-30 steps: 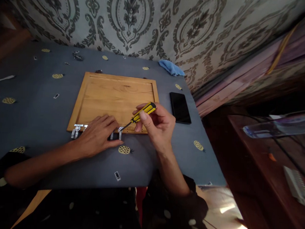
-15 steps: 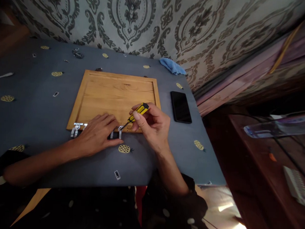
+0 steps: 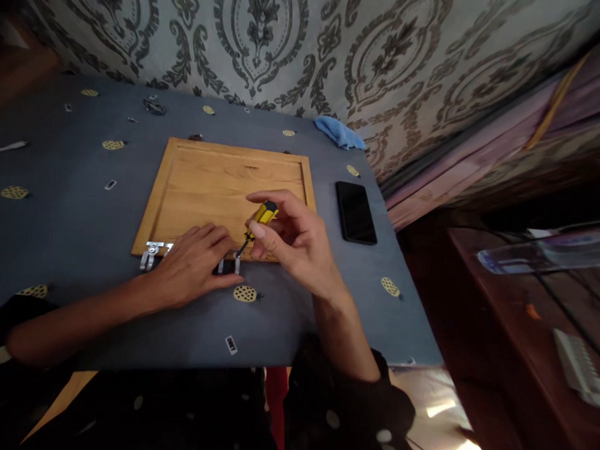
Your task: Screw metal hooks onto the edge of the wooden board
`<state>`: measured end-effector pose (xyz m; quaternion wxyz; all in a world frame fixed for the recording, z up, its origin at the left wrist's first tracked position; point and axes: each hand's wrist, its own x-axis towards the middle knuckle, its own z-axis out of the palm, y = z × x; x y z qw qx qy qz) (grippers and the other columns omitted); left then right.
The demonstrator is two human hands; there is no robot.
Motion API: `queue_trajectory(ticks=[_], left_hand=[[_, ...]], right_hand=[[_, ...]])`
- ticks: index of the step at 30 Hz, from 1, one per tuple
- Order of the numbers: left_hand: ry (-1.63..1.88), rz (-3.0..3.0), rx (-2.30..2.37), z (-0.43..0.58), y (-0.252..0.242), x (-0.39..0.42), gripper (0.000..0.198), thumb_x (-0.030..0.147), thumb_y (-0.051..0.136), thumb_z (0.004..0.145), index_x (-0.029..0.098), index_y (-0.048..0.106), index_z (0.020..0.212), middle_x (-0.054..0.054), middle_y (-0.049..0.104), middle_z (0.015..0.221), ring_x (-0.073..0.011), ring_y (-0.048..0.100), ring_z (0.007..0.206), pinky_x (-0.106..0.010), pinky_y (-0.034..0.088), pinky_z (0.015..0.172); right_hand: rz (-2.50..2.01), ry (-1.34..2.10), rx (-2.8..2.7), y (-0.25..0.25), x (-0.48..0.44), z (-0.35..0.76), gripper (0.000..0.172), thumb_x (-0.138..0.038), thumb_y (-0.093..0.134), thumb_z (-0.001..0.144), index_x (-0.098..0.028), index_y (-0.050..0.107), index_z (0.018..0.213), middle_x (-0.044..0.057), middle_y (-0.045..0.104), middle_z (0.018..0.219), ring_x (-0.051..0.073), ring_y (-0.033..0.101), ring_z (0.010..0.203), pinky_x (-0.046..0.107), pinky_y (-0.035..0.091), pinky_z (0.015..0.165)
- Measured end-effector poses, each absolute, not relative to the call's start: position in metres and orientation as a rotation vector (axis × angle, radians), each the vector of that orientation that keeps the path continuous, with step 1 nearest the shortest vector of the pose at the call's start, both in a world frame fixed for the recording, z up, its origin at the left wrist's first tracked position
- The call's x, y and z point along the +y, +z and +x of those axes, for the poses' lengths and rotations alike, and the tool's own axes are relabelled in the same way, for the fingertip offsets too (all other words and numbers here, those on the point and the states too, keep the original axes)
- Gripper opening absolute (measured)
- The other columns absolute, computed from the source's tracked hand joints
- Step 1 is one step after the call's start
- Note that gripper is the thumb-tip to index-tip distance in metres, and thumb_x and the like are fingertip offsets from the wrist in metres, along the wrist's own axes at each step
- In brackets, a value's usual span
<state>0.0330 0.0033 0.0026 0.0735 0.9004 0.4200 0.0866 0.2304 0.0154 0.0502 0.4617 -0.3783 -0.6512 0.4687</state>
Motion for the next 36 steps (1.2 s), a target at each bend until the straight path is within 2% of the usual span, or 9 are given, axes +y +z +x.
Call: queue_trajectory(ticks=[3,5,7,11,15,18,21,27,36], left_hand=[[0.242,2.695,1.265,0.034,0.004,0.004,0.044,0.052,0.071,0.089,0.012,0.065,0.108,-0.011,0.064,0.109,-0.0313,0.06,0.105,-0.044,0.05,0.088],[0.228,2.689,1.264,0.034,0.005,0.004,0.044,0.052,0.071,0.09,0.012,0.065,0.109,-0.011,0.064,0.109,-0.0313,0.06,0.105,-0.045,0.05,0.089],[0.221,2.681,1.262,0.034,0.006,0.004,0.043,0.051,0.07,0.09,0.012,0.065,0.108,-0.011,0.064,0.109,-0.0311,0.06,0.106,-0.045,0.05,0.091],[0.226,2.657,1.251,0.034,0.008,0.004,0.043,0.05,0.071,0.089,0.012,0.065,0.107,-0.012,0.065,0.111,-0.0311,0.059,0.107,-0.045,0.049,0.092],[0.257,2.627,1.253,0.034,0.01,0.003,0.041,0.047,0.071,0.091,0.011,0.064,0.109,-0.013,0.065,0.114,-0.0323,0.059,0.11,-0.047,0.049,0.093],[0.236,2.582,1.236,0.034,0.012,0.003,0.043,0.046,0.07,0.092,0.01,0.063,0.115,-0.014,0.064,0.119,-0.0323,0.058,0.113,-0.047,0.048,0.096],[0.207,2.567,1.212,0.034,0.013,0.004,0.043,0.047,0.068,0.093,0.01,0.064,0.114,-0.013,0.063,0.118,-0.0314,0.057,0.114,-0.046,0.047,0.097],[0.215,2.624,1.223,0.033,0.01,0.005,0.044,0.049,0.066,0.094,0.01,0.063,0.113,-0.013,0.063,0.116,-0.0312,0.057,0.111,-0.046,0.047,0.096],[0.27,2.703,1.241,0.033,0.008,0.005,0.042,0.048,0.069,0.092,0.011,0.063,0.11,-0.012,0.065,0.11,-0.0304,0.059,0.104,-0.044,0.049,0.089]], right_hand=[[-0.924,1.233,-1.716,0.059,0.021,0.229,0.023,-0.037,0.075,0.088,-0.019,0.071,0.102,-0.001,0.07,0.084,0.008,0.068,0.059,0.022,0.059,0.058],[-0.932,1.231,-1.698,0.06,0.026,0.225,0.022,-0.037,0.08,0.083,-0.019,0.07,0.09,-0.004,0.066,0.075,0.007,0.064,0.054,0.021,0.056,0.053],[-0.957,1.196,-1.639,0.057,0.031,0.22,0.029,-0.038,0.085,0.077,-0.02,0.063,0.08,-0.006,0.061,0.069,0.005,0.058,0.048,0.019,0.052,0.045],[-1.01,1.105,-1.549,0.045,0.036,0.212,0.041,-0.043,0.088,0.072,-0.022,0.053,0.072,-0.008,0.057,0.064,0.003,0.049,0.041,0.017,0.043,0.035],[-1.014,0.97,-1.452,0.028,0.034,0.215,0.037,-0.045,0.086,0.073,-0.022,0.057,0.072,-0.008,0.058,0.062,0.004,0.05,0.04,0.016,0.042,0.034],[-0.959,0.957,-1.347,0.016,0.032,0.221,0.029,-0.044,0.086,0.074,-0.022,0.073,0.086,-0.004,0.068,0.073,0.004,0.049,0.04,0.016,0.038,0.031],[-0.858,1.021,-1.34,0.01,0.033,0.226,0.027,-0.046,0.085,0.074,-0.021,0.078,0.083,0.0,0.069,0.073,0.005,0.048,0.039,0.017,0.035,0.029],[-0.726,1.131,-1.345,0.009,0.037,0.228,0.024,-0.043,0.08,0.081,-0.019,0.076,0.076,0.002,0.07,0.077,0.003,0.047,0.039,0.017,0.035,0.031],[-0.816,1.219,-1.269,0.007,0.041,0.227,0.039,-0.053,0.082,0.075,-0.017,0.067,0.076,-0.002,0.071,0.066,0.001,0.041,0.034,0.015,0.031,0.032]])
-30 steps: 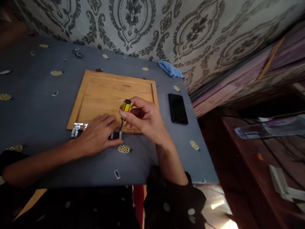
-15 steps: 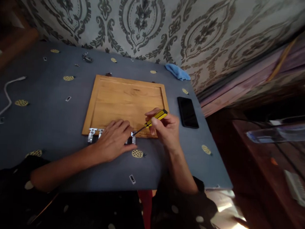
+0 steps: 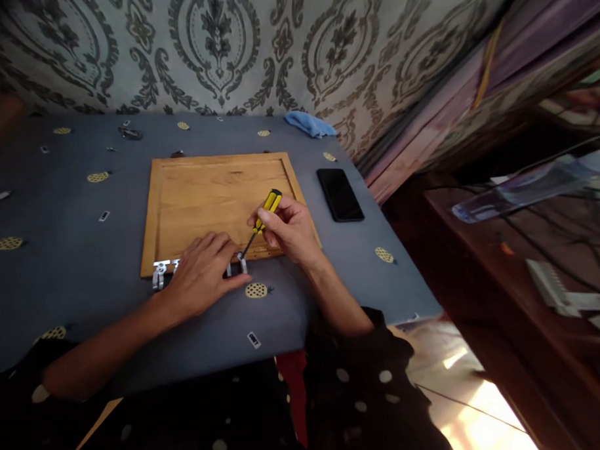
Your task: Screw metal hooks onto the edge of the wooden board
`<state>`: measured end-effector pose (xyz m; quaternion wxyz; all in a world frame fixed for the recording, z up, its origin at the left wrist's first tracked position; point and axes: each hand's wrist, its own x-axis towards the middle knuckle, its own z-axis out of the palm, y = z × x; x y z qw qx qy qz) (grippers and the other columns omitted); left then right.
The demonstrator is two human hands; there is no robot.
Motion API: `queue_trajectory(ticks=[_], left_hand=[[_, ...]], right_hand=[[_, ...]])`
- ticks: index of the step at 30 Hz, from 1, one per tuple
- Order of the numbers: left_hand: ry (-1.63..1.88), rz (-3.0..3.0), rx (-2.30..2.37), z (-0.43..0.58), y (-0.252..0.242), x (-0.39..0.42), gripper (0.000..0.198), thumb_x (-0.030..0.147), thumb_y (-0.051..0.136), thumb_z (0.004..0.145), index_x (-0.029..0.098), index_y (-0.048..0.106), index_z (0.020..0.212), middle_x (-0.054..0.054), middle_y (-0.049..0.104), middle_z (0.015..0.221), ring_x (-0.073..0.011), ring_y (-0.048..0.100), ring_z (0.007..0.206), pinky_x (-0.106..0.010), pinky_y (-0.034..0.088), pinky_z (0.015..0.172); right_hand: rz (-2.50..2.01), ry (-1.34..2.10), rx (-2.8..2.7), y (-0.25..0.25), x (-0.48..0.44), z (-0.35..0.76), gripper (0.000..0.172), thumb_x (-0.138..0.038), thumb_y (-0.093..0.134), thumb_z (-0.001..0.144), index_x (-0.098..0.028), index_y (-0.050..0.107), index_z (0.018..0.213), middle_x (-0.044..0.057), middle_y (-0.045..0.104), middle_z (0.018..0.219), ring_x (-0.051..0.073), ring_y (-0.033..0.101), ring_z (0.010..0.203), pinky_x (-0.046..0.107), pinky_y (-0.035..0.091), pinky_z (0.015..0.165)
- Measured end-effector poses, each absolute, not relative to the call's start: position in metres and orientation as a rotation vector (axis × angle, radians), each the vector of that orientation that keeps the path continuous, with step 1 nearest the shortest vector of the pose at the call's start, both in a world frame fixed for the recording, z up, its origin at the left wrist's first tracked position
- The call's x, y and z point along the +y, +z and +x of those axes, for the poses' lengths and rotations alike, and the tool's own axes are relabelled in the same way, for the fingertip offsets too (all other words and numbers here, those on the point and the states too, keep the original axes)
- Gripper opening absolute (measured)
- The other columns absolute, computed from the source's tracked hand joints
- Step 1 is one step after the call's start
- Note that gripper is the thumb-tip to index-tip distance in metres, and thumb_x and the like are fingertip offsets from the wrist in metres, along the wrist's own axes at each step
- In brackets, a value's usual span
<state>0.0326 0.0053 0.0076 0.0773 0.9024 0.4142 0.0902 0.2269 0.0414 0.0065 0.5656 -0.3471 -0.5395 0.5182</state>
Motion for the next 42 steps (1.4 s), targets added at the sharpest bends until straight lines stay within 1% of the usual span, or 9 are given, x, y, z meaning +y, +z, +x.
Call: queue_trajectory(ticks=[3,9,17,21,24,26,30,35,42], left_hand=[[0.281,2.703,1.244,0.032,0.006,0.005,0.04,0.049,0.069,0.092,0.013,0.063,0.108,-0.011,0.065,0.109,-0.0292,0.059,0.103,-0.043,0.049,0.089],[0.328,2.672,1.267,0.032,0.001,0.004,0.04,0.05,0.067,0.092,0.013,0.064,0.106,-0.011,0.064,0.105,-0.0294,0.059,0.102,-0.044,0.048,0.089],[0.292,2.703,1.287,0.032,0.004,0.003,0.037,0.051,0.068,0.092,0.015,0.062,0.101,-0.009,0.064,0.104,-0.0279,0.059,0.098,-0.043,0.05,0.086],[0.278,2.713,1.273,0.032,0.005,0.003,0.038,0.051,0.069,0.091,0.015,0.062,0.101,-0.009,0.063,0.104,-0.028,0.059,0.097,-0.042,0.05,0.085],[0.31,2.727,1.266,0.033,0.003,0.004,0.038,0.052,0.066,0.093,0.015,0.062,0.101,-0.009,0.064,0.104,-0.0274,0.059,0.098,-0.042,0.05,0.086],[0.333,2.728,1.27,0.032,0.001,0.004,0.038,0.052,0.064,0.094,0.015,0.062,0.103,-0.009,0.064,0.105,-0.0274,0.059,0.099,-0.043,0.05,0.087],[0.328,2.724,1.275,0.032,0.001,0.004,0.038,0.052,0.066,0.093,0.015,0.062,0.103,-0.009,0.064,0.104,-0.0273,0.059,0.098,-0.042,0.049,0.086],[0.302,2.731,1.261,0.032,0.001,0.004,0.041,0.053,0.069,0.091,0.014,0.062,0.106,-0.009,0.064,0.105,-0.0278,0.059,0.099,-0.04,0.048,0.085],[0.229,2.702,1.269,0.033,0.006,0.004,0.044,0.052,0.07,0.09,0.013,0.063,0.107,-0.01,0.064,0.109,-0.0294,0.059,0.103,-0.041,0.047,0.087]], right_hand=[[-0.828,1.251,-1.286,0.011,0.039,0.228,0.037,-0.052,0.081,0.077,-0.018,0.068,0.078,-0.002,0.073,0.071,0.001,0.044,0.037,0.016,0.036,0.036],[-0.807,1.304,-1.44,0.017,0.031,0.23,0.033,-0.047,0.076,0.084,-0.02,0.073,0.104,-0.001,0.074,0.085,0.003,0.055,0.047,0.021,0.051,0.052],[-0.876,1.235,-1.355,0.016,0.028,0.216,0.044,-0.048,0.089,0.068,-0.025,0.053,0.078,-0.012,0.053,0.056,0.005,0.048,0.037,0.019,0.038,0.034],[-0.806,1.252,-1.404,0.022,0.026,0.221,0.036,-0.045,0.086,0.074,-0.022,0.059,0.08,-0.007,0.066,0.072,0.003,0.053,0.039,0.018,0.042,0.037],[-0.757,1.274,-1.498,0.028,0.024,0.226,0.03,-0.046,0.076,0.085,-0.02,0.069,0.098,-0.002,0.073,0.085,0.003,0.058,0.044,0.019,0.049,0.044],[-0.765,1.249,-1.536,0.03,0.022,0.227,0.029,-0.045,0.075,0.086,-0.019,0.072,0.099,-0.002,0.072,0.081,0.004,0.057,0.044,0.019,0.05,0.044],[-0.844,1.026,-1.47,0.027,0.02,0.223,0.027,-0.046,0.08,0.081,-0.02,0.071,0.081,-0.005,0.064,0.067,0.005,0.053,0.04,0.02,0.045,0.038],[-0.895,0.77,-1.326,0.021,0.021,0.221,0.026,-0.047,0.077,0.083,-0.023,0.069,0.081,-0.002,0.07,0.079,0.005,0.051,0.043,0.02,0.043,0.036],[-0.899,0.861,-1.356,0.021,0.021,0.221,0.021,-0.041,0.079,0.083,-0.022,0.07,0.079,-0.003,0.068,0.076,0.004,0.052,0.043,0.02,0.041,0.035]])
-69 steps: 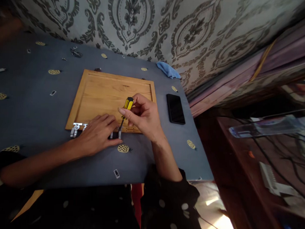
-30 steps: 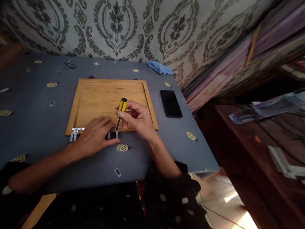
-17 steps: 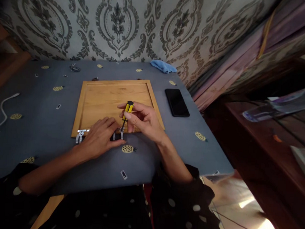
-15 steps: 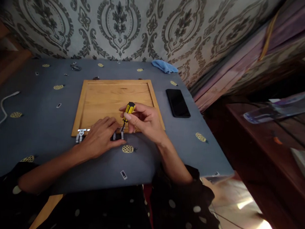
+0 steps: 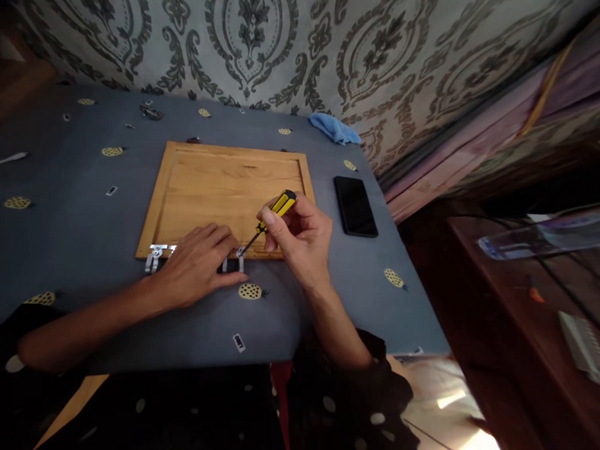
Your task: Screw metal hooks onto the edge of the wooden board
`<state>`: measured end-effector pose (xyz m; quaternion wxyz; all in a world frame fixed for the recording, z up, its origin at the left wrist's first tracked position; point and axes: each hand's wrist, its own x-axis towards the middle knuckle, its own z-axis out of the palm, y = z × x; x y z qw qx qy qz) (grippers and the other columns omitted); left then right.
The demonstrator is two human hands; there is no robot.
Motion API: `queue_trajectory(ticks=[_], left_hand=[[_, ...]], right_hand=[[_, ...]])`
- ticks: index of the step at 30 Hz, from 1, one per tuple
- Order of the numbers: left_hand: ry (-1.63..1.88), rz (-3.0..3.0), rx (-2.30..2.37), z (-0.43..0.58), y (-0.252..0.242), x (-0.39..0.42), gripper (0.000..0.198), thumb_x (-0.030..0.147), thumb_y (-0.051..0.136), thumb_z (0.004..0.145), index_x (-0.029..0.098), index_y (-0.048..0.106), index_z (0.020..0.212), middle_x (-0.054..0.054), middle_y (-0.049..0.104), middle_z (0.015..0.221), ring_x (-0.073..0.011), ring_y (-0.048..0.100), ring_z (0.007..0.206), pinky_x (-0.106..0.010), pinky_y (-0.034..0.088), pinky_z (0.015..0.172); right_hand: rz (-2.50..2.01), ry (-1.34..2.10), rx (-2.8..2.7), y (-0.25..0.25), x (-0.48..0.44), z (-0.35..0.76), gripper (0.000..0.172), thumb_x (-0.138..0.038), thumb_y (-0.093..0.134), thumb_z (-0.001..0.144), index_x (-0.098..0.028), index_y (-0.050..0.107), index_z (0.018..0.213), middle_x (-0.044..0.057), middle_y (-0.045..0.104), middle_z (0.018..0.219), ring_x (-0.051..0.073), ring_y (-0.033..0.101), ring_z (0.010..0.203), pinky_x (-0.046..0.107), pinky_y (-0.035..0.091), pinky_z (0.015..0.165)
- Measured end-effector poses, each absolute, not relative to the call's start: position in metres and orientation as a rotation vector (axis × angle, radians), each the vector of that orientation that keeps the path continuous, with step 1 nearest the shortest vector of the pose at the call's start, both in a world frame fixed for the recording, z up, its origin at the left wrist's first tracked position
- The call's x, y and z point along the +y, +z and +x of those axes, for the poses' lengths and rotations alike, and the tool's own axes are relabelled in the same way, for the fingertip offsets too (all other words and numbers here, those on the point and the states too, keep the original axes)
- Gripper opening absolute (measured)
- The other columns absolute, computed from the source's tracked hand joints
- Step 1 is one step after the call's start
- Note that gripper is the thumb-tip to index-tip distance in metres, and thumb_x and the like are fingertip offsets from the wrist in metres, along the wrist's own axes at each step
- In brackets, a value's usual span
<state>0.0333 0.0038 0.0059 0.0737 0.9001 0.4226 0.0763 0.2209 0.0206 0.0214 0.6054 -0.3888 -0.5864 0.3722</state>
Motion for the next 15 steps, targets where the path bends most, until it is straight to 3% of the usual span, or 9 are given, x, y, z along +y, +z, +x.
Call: queue_trajectory(ticks=[8,15], left_hand=[[0.259,2.7,1.259,0.0333,0.0041,0.0037,0.045,0.052,0.071,0.089,0.012,0.064,0.109,-0.011,0.065,0.109,-0.0297,0.059,0.103,-0.041,0.048,0.087],[0.246,2.671,1.262,0.0336,0.0061,0.0036,0.042,0.05,0.07,0.091,0.012,0.064,0.108,-0.011,0.064,0.108,-0.0295,0.058,0.103,-0.042,0.048,0.088]], right_hand=[[-0.949,0.919,-1.372,0.0206,0.021,0.2185,0.029,-0.047,0.081,0.08,-0.022,0.067,0.076,-0.005,0.063,0.068,0.004,0.052,0.041,0.02,0.041,0.036],[-0.888,0.998,-1.432,0.0237,0.0221,0.2235,0.022,-0.041,0.079,0.083,-0.021,0.071,0.08,-0.004,0.068,0.074,0.004,0.057,0.044,0.019,0.046,0.04]])
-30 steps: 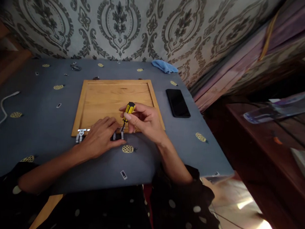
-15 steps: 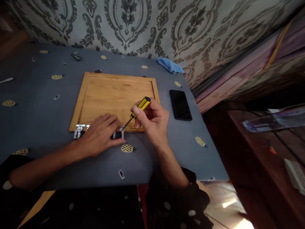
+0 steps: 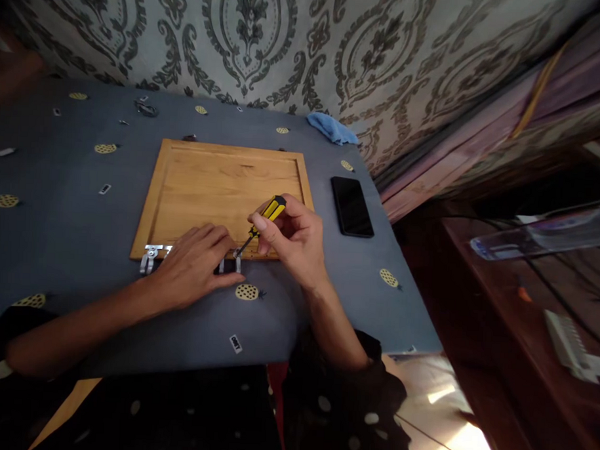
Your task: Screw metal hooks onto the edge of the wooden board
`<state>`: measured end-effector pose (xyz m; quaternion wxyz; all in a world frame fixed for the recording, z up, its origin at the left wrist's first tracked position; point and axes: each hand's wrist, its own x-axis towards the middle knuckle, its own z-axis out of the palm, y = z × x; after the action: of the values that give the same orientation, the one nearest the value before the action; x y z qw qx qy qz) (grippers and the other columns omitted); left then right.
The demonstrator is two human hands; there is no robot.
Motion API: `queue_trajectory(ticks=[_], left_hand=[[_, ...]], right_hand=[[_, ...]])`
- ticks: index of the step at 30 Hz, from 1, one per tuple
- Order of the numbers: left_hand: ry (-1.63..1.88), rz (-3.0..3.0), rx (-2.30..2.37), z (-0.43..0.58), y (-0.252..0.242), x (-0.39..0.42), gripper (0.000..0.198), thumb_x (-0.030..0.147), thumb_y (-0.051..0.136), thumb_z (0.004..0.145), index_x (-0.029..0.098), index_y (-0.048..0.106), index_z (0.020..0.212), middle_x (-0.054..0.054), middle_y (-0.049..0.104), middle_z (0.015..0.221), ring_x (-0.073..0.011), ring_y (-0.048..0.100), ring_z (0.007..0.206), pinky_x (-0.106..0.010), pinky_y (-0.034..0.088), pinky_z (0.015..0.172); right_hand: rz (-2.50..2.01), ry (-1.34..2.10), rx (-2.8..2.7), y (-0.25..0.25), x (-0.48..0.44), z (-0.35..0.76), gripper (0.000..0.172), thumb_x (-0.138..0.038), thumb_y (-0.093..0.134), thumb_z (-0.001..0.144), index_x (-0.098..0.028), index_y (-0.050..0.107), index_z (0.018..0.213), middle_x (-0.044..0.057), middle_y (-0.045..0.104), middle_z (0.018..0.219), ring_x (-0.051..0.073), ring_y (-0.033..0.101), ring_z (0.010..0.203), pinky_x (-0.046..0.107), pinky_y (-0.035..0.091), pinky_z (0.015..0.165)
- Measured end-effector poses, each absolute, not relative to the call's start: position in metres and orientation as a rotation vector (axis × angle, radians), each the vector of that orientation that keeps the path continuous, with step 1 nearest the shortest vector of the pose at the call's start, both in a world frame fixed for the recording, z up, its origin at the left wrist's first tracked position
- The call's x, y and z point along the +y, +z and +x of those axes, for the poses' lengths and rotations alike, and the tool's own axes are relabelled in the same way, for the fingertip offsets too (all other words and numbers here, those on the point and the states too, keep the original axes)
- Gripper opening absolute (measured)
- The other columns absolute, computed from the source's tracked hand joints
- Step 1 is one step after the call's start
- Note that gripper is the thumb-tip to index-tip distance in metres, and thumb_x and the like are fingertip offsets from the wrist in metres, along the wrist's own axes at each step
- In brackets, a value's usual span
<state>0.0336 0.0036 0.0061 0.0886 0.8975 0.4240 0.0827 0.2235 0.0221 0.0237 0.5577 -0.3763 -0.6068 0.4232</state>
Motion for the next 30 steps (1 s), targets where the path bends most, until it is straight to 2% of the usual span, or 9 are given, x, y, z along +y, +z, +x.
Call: queue_trajectory(ticks=[4,9,13,16,20,23,30], left_hand=[[0.214,2.665,1.264,0.0347,0.0087,0.0036,0.041,0.049,0.07,0.091,0.012,0.064,0.108,-0.011,0.064,0.109,-0.03,0.058,0.105,-0.043,0.048,0.088],[0.237,2.68,1.257,0.0345,0.0069,0.0035,0.042,0.051,0.07,0.091,0.013,0.063,0.106,-0.011,0.064,0.109,-0.0296,0.057,0.105,-0.042,0.047,0.089],[0.25,2.687,1.257,0.0336,0.0064,0.004,0.041,0.051,0.07,0.09,0.013,0.063,0.105,-0.011,0.064,0.108,-0.0286,0.058,0.104,-0.04,0.047,0.088],[0.261,2.697,1.246,0.0334,0.0078,0.0044,0.041,0.051,0.07,0.09,0.014,0.063,0.105,-0.01,0.064,0.107,-0.0278,0.058,0.103,-0.039,0.046,0.087],[0.225,2.667,1.245,0.034,0.0096,0.0044,0.043,0.05,0.071,0.089,0.012,0.064,0.106,-0.011,0.065,0.107,-0.0296,0.058,0.104,-0.041,0.047,0.087],[0.245,2.671,1.234,0.034,0.0097,0.0043,0.042,0.05,0.072,0.089,0.012,0.064,0.106,-0.011,0.065,0.107,-0.0298,0.058,0.104,-0.041,0.047,0.087],[0.204,2.65,1.237,0.0339,0.0128,0.0042,0.04,0.05,0.07,0.09,0.013,0.064,0.104,-0.01,0.065,0.106,-0.0285,0.058,0.103,-0.039,0.046,0.087]], right_hand=[[-0.843,1.05,-1.469,0.023,0.0221,0.2303,0.018,-0.038,0.075,0.088,-0.021,0.072,0.084,-0.001,0.074,0.085,0.006,0.061,0.047,0.021,0.051,0.043],[-0.864,1.051,-1.457,0.0231,0.0221,0.2293,0.019,-0.036,0.08,0.084,-0.022,0.075,0.095,-0.001,0.076,0.084,0.006,0.062,0.044,0.02,0.051,0.041],[-0.884,0.982,-1.44,0.0249,0.0224,0.2237,0.023,-0.038,0.085,0.078,-0.021,0.069,0.076,-0.005,0.069,0.072,0.004,0.057,0.041,0.017,0.046,0.036],[-0.9,0.969,-1.446,0.0253,0.0224,0.2234,0.025,-0.038,0.085,0.078,-0.021,0.066,0.074,-0.006,0.065,0.068,0.004,0.055,0.04,0.016,0.045,0.036],[-0.891,1.038,-1.453,0.025,0.0217,0.2295,0.018,-0.037,0.081,0.083,-0.023,0.073,0.092,-0.003,0.072,0.077,0.005,0.061,0.047,0.018,0.049,0.042],[-0.884,1.072,-1.497,0.0252,0.0211,0.2327,0.022,-0.039,0.075,0.088,-0.024,0.077,0.103,0.0,0.075,0.086,0.005,0.062,0.048,0.02,0.053,0.047],[-0.883,0.985,-1.469,0.0263,0.0191,0.2235,0.02,-0.039,0.081,0.082,-0.021,0.072,0.078,-0.002,0.07,0.076,0.004,0.055,0.04,0.018,0.045,0.035]])
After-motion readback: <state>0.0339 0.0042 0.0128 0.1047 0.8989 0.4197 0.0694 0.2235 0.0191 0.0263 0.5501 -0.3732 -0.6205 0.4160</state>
